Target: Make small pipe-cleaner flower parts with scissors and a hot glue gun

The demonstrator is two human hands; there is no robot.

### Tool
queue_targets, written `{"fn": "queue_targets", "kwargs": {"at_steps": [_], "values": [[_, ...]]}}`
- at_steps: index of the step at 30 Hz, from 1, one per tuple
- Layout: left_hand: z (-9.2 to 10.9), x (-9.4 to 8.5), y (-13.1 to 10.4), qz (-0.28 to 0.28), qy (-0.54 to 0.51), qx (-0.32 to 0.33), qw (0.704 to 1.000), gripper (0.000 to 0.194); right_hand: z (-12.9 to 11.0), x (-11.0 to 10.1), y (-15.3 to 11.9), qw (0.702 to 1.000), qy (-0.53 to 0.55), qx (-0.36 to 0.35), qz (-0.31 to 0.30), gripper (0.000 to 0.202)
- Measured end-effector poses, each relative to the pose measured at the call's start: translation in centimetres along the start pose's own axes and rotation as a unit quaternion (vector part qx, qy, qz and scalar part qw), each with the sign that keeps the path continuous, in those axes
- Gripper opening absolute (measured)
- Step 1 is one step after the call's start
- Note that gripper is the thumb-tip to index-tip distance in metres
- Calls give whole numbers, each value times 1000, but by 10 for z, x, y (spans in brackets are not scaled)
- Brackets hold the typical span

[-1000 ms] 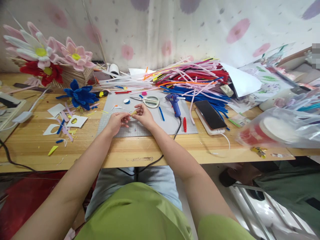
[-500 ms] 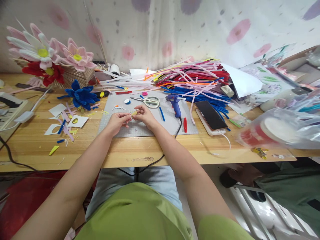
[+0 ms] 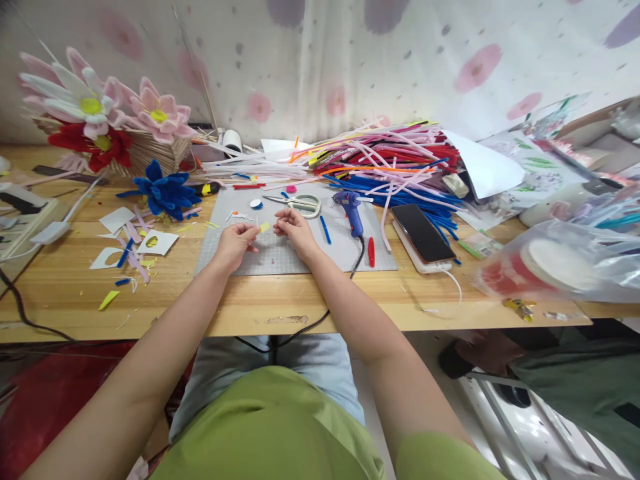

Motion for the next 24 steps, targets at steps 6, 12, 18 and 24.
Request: {"fn": "queue_targets", "kwargs": {"at_steps": [6,12,18,24], "values": [[1,1,0,3,9,11,1000,19,-4,-3,1,997,-46,-38,56,14],[-1,1,1,-21,2,19,1000,16,2,15,0,996,-76,-31,-46,38],[1,1,-1,-52,-29,4,998,18,5,12,5,996,-71,-54,4,40],[2,0,-1,-55,-52,-8,997,20,5,10,4,998,-48,-48,19,40]]}}
Point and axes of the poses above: each hand's wrist, its own y-axis towards the middle knuckle, its own x-axis out of the palm, z = x × y, the point moved 3 cm from there along y, towards the middle knuckle, and after that the axes turned 6 degrees about -z, right-handed, at the moved point
